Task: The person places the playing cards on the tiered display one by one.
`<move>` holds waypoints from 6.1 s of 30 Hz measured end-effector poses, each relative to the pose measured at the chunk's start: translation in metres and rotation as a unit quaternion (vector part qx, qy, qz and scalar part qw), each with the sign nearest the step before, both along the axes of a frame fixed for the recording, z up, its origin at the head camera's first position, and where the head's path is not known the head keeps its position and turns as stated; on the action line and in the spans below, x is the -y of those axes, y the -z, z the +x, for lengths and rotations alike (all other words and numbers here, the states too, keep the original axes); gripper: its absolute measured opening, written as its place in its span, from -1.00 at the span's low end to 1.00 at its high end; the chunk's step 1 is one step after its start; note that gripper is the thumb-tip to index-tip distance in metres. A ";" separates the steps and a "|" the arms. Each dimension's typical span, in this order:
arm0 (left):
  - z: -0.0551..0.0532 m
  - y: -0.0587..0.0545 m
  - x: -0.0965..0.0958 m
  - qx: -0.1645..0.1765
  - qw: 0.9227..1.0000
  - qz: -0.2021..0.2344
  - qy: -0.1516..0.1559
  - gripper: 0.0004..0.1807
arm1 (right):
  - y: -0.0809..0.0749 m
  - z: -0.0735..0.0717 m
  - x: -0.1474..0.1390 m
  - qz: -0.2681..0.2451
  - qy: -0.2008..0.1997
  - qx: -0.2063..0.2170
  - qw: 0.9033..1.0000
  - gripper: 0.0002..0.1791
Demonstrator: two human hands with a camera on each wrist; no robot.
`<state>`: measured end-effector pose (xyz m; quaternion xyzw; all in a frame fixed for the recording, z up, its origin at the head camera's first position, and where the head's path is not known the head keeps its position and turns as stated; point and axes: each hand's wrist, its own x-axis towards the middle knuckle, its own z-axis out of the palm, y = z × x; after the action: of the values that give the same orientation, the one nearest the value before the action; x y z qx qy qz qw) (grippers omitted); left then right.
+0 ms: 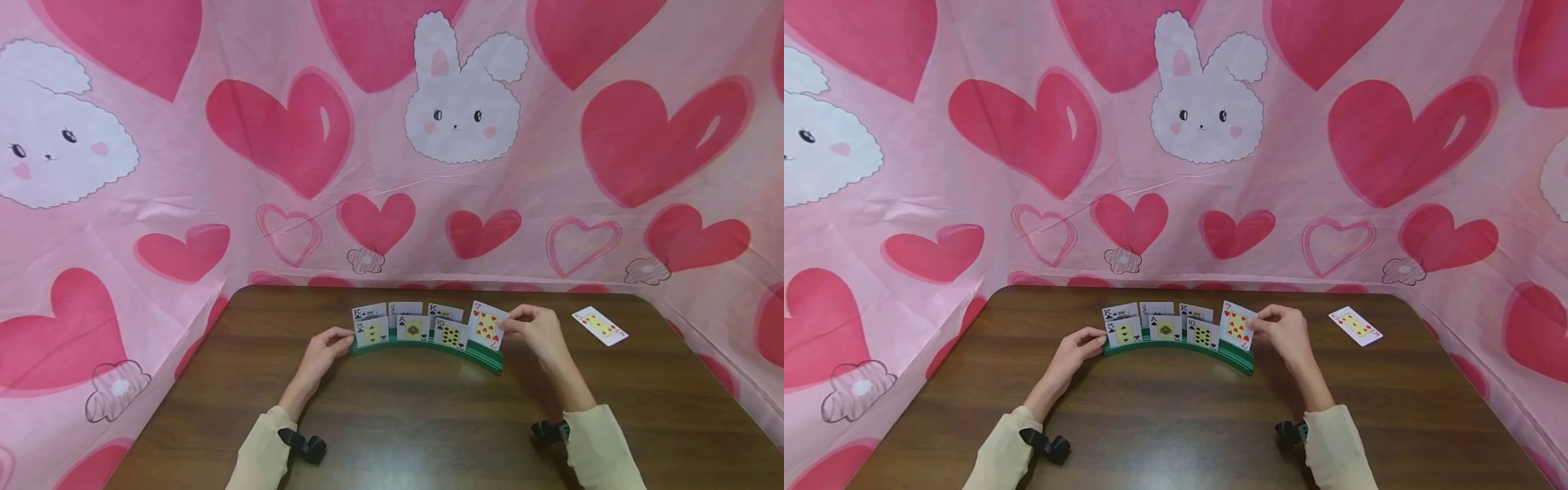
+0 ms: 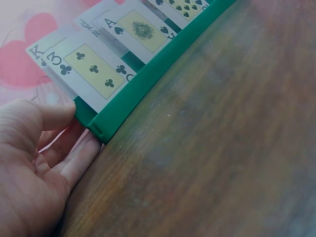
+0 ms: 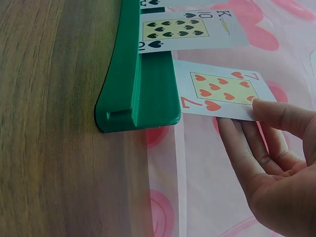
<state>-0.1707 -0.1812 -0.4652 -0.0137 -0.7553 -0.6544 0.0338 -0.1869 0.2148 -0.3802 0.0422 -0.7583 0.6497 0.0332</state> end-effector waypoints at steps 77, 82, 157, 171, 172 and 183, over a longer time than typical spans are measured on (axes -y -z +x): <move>0.001 -0.002 -0.001 0.004 1.000 -0.010 -0.013 -0.76 | 0.048 -0.075 -0.214 0.111 0.065 -0.039 0.991 -0.63; 0.001 -0.002 -0.001 0.004 1.000 -0.009 -0.007 -0.74 | 0.040 -0.068 -0.217 0.186 0.105 -0.031 0.976 -0.57; 0.006 -0.010 0.000 0.016 1.000 -0.006 0.009 -0.73 | 0.040 -0.028 -0.197 0.082 0.192 0.060 0.976 -0.56; 0.007 -0.012 -0.001 0.017 1.000 -0.004 0.011 -0.75 | 0.044 -0.031 -0.200 -0.093 0.123 -0.003 0.988 -0.89; 0.009 -0.014 -0.002 0.017 1.000 -0.006 0.013 -0.76 | 0.048 -0.034 -0.202 -0.083 0.127 -0.005 0.988 -0.89; 0.014 -0.025 -0.004 0.021 1.000 -0.006 0.019 -0.78 | 0.063 -0.055 -0.205 -0.044 0.155 -0.028 0.986 -0.76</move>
<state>-0.1567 -0.1772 -0.4405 -0.0142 -0.7595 -0.6503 0.0054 -0.2416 0.4201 -0.4429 -0.0591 -0.7248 0.6682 0.1570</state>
